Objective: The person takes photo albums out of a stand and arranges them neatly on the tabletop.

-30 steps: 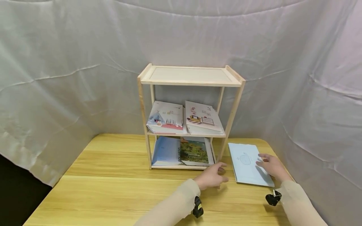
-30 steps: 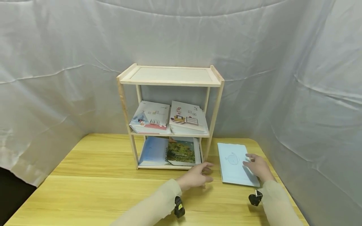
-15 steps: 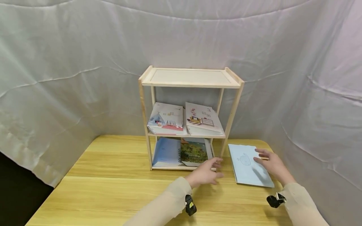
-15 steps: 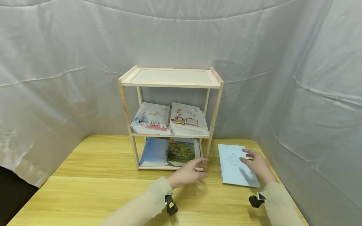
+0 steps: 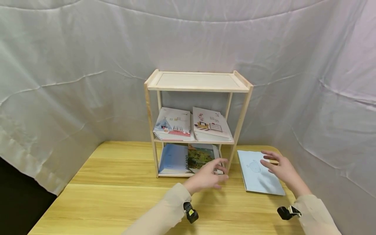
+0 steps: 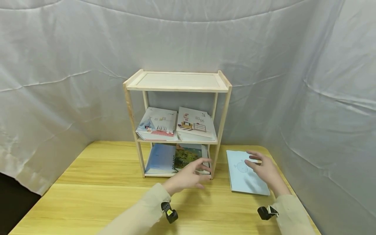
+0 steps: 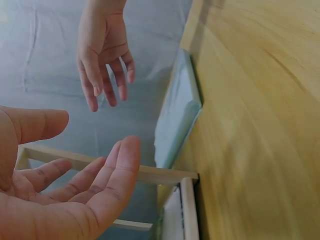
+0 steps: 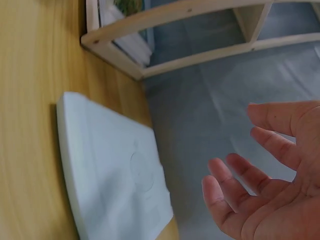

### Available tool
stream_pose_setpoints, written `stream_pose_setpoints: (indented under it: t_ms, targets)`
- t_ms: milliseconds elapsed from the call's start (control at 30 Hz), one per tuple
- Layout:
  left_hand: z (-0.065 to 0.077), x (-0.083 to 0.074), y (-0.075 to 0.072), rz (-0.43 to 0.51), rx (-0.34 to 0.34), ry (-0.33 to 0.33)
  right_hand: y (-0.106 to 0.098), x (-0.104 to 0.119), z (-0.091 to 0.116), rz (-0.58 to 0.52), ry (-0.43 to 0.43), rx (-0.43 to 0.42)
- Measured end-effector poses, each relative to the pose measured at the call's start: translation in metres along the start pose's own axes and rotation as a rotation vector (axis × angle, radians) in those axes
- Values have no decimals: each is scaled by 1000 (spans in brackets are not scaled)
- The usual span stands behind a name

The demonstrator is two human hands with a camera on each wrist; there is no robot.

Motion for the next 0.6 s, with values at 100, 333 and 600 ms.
stream_pose_setpoints:
  t_ms: [100,333,600]
  targets:
    - [7,-6,-3,-7,1,17,0,11,4,-18,-21,-13]
    - [19,-19,-13,-11,-27,55,-1,34,11,-81,-80,-46]
    - [32,-33,-25,-42,-58,93,0,52,16,-119,-113,-45]
Point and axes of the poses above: each hand's wrist, its own z-axis away from the middle knuckle, its own y-axis out of the palm, x = y × z, the point moved 2 cm from there along -z, towards the middle knuckle, and after that the axes turned 9 degrees about z, right-handed, at the moved point
